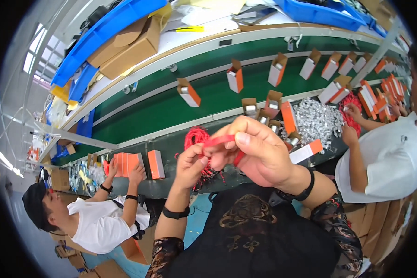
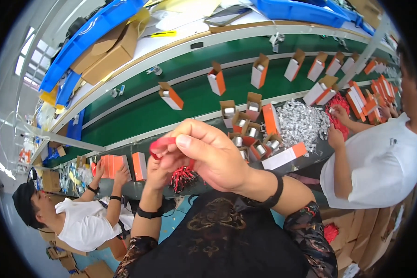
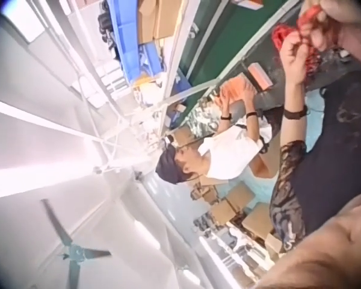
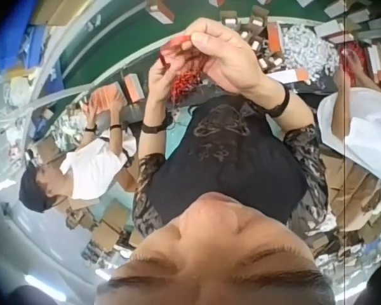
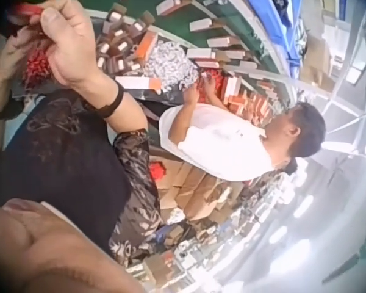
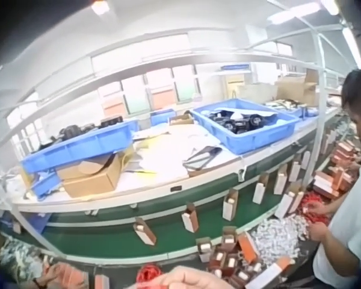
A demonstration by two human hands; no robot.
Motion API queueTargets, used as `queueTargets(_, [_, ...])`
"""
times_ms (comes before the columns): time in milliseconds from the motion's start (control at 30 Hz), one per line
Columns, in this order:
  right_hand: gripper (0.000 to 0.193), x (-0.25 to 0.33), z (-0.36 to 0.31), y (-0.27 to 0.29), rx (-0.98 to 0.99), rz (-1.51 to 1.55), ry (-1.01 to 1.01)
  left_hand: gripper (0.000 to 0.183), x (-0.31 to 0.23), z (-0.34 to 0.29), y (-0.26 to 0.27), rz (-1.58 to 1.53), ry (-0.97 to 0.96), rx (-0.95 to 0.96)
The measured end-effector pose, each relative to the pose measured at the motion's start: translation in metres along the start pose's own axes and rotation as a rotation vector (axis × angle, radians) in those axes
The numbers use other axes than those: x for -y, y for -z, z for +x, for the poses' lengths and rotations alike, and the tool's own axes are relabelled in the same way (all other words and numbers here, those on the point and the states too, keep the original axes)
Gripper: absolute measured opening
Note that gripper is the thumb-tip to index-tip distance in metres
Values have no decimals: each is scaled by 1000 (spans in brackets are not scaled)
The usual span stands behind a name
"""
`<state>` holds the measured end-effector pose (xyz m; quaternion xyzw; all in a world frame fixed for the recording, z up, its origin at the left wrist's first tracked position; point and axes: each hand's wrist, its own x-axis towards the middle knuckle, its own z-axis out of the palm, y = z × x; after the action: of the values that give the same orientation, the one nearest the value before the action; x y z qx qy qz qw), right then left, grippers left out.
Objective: The person picks up a red lanyard, attaches a small white plastic clip to it, and inserts it into a small orange and white box. They then close the box and place it onto the assembly line.
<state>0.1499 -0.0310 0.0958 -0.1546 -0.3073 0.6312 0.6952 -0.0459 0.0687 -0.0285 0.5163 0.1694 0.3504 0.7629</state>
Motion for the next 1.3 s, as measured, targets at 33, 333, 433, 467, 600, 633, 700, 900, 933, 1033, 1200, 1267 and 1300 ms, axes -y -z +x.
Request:
queueTargets(33, [22,-1,2,2,34,-1,26,34,3,6,-22,-68,-45,65])
queueTargets(333, [20,26,-9,26,-177,119,221,42,75,-3,-70,-264,72,240])
queueTargets(433, [20,40,-32,59,-281,103,292,40,58,-8,-69,268,58,184])
queueTargets(467, [20,45,-45,64,-345,98,272,42,52,-11,-63,427,73,152])
queueTargets(600, [23,29,-100,106,-451,-90,309,40,34,-9,-43,450,213,235])
queueTargets(633, [23,24,-116,121,-458,-79,314,39,30,-6,-43,297,248,238])
queueTargets(700, [25,17,-149,148,-369,-283,202,33,18,-1,-47,166,324,195])
queueTargets(900, [21,20,-181,163,-89,63,-44,22,10,30,-74,763,464,426])
queueTargets(933, [21,29,-175,159,-97,66,-5,22,12,39,-80,789,467,462])
queueTargets(1033, [19,50,-162,160,0,259,-45,23,20,50,-73,750,592,517])
queueTargets(1200, [20,55,-150,165,-39,112,-100,28,31,41,-60,577,561,532])
queueTargets(1267, [18,45,-151,173,-16,133,-20,33,36,36,-60,486,504,479])
queueTargets(1300, [16,44,-149,170,-28,184,90,31,37,37,-60,392,499,461])
